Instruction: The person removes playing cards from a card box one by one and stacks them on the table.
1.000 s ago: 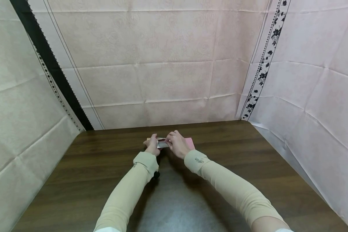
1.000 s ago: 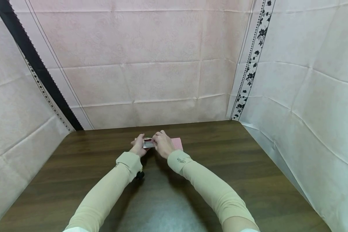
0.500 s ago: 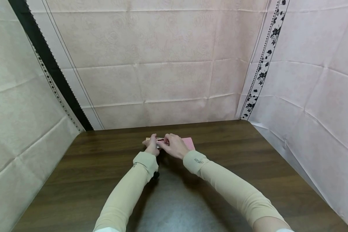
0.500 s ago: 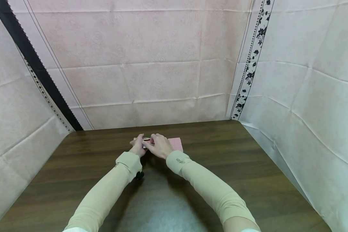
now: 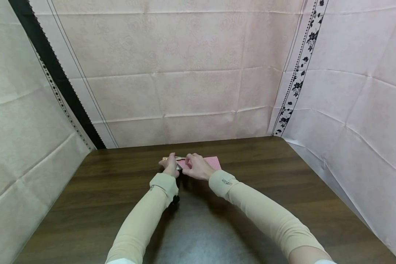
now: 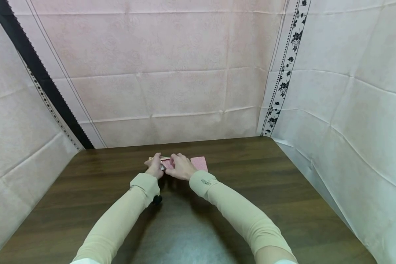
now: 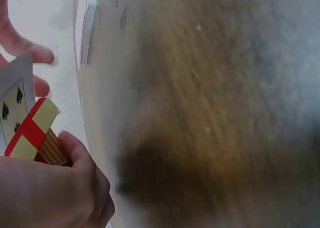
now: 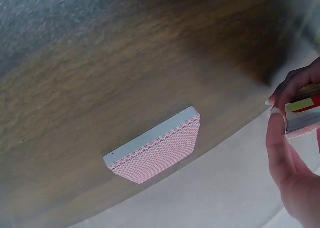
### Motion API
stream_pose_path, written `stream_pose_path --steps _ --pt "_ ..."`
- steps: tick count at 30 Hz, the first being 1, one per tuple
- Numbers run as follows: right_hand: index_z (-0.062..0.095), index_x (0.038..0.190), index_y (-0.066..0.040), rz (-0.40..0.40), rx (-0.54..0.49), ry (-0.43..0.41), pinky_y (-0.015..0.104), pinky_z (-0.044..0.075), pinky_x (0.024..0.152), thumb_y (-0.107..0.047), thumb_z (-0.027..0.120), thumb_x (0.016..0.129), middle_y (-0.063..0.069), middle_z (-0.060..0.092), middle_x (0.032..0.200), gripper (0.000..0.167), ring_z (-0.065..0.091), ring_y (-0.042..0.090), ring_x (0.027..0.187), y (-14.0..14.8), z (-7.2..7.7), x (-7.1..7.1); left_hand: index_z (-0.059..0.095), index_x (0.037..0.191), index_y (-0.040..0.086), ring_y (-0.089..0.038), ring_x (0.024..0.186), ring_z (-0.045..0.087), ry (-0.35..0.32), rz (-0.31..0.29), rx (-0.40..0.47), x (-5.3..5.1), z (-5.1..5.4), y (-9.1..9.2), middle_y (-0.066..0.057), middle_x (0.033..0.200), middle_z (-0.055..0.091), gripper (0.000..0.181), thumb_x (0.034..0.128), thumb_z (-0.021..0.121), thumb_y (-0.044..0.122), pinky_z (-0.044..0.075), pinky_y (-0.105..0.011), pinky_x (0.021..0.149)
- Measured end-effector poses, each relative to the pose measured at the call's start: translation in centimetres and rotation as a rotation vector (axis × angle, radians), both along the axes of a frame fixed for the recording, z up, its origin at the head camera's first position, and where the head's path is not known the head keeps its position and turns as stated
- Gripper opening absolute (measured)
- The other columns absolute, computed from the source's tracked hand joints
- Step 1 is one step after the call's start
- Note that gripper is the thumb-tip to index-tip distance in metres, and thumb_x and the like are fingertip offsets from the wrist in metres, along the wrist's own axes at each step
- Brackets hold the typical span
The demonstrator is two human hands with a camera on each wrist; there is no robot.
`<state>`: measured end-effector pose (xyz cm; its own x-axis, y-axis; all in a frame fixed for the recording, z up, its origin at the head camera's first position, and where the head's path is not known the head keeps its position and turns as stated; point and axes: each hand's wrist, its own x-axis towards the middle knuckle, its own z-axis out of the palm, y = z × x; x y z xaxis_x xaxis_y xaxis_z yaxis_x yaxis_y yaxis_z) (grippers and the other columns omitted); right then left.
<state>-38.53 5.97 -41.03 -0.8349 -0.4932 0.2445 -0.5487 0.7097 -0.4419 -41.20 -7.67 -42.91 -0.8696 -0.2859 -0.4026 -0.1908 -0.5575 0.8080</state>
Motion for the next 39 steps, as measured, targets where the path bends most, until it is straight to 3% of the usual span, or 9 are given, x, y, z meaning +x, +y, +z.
stream_pose_path --steps 10,19,24,27,31,39 --pt "0.054 0.103 -0.010 -0.074 -0.004 -0.073 0.027 0.045 0.069 -0.045 0.066 0.087 0.005 0.052 0.093 0.040 0.050 0.017 0.082 -0.3 0.0 -0.1 -0.015 0.149 0.015 -0.025 0.145 0.016 -0.014 -0.016 -0.040 -0.3 0.1 0.2 -0.015 0.159 0.002 0.086 0.0954 0.052 0.026 0.023 -0.037 0.119" --pt "0.055 0.112 -0.013 -0.030 0.060 -0.072 0.030 0.044 0.072 -0.044 0.068 0.083 0.003 0.054 0.087 0.044 0.049 0.019 0.090 0.4 0.1 -0.3 -0.010 0.149 0.011 -0.023 0.144 0.018 -0.036 0.047 -0.014 -0.5 0.4 -0.5 -0.012 0.158 0.007 0.085 0.0934 0.054 0.024 0.021 -0.033 0.119" --pt "0.055 0.115 -0.012 -0.055 0.064 -0.057 0.033 0.045 0.079 -0.047 0.067 0.085 0.004 0.055 0.096 0.047 0.047 0.022 0.101 1.1 0.1 -0.2 -0.010 0.149 0.012 -0.024 0.144 0.014 -0.053 0.073 0.014 -0.5 0.6 -1.0 -0.013 0.157 0.002 0.085 0.0937 0.053 0.025 0.019 -0.034 0.120" --pt "0.055 0.113 -0.011 -0.117 0.054 -0.013 0.036 0.045 0.080 -0.048 0.065 0.086 0.007 0.055 0.099 0.047 0.048 0.025 0.100 1.5 -0.1 -0.3 -0.010 0.150 0.013 -0.026 0.141 0.018 -0.054 0.079 0.029 -0.4 0.7 -1.1 -0.013 0.157 0.003 0.085 0.0938 0.053 0.025 0.020 -0.035 0.120" --pt "0.053 0.113 -0.010 -0.262 0.076 0.062 0.042 0.045 0.079 -0.049 0.062 0.088 0.012 0.056 0.099 0.047 0.050 0.030 0.098 2.1 -0.7 -0.9 -0.012 0.149 0.015 -0.025 0.139 0.024 -0.046 0.067 0.041 -0.3 0.5 -1.1 -0.012 0.157 0.007 0.087 0.0936 0.054 0.024 0.024 -0.033 0.118" --pt "0.051 0.119 -0.005 -0.511 0.103 0.089 0.050 0.047 0.084 -0.044 0.067 0.086 0.022 0.055 0.109 0.053 0.050 0.039 0.103 3.3 -2.4 -2.4 -0.015 0.149 0.018 -0.025 0.132 0.035 -0.036 0.032 0.062 -0.1 0.2 -1.1 -0.013 0.155 0.015 0.088 0.0934 0.054 0.023 0.036 -0.033 0.111"
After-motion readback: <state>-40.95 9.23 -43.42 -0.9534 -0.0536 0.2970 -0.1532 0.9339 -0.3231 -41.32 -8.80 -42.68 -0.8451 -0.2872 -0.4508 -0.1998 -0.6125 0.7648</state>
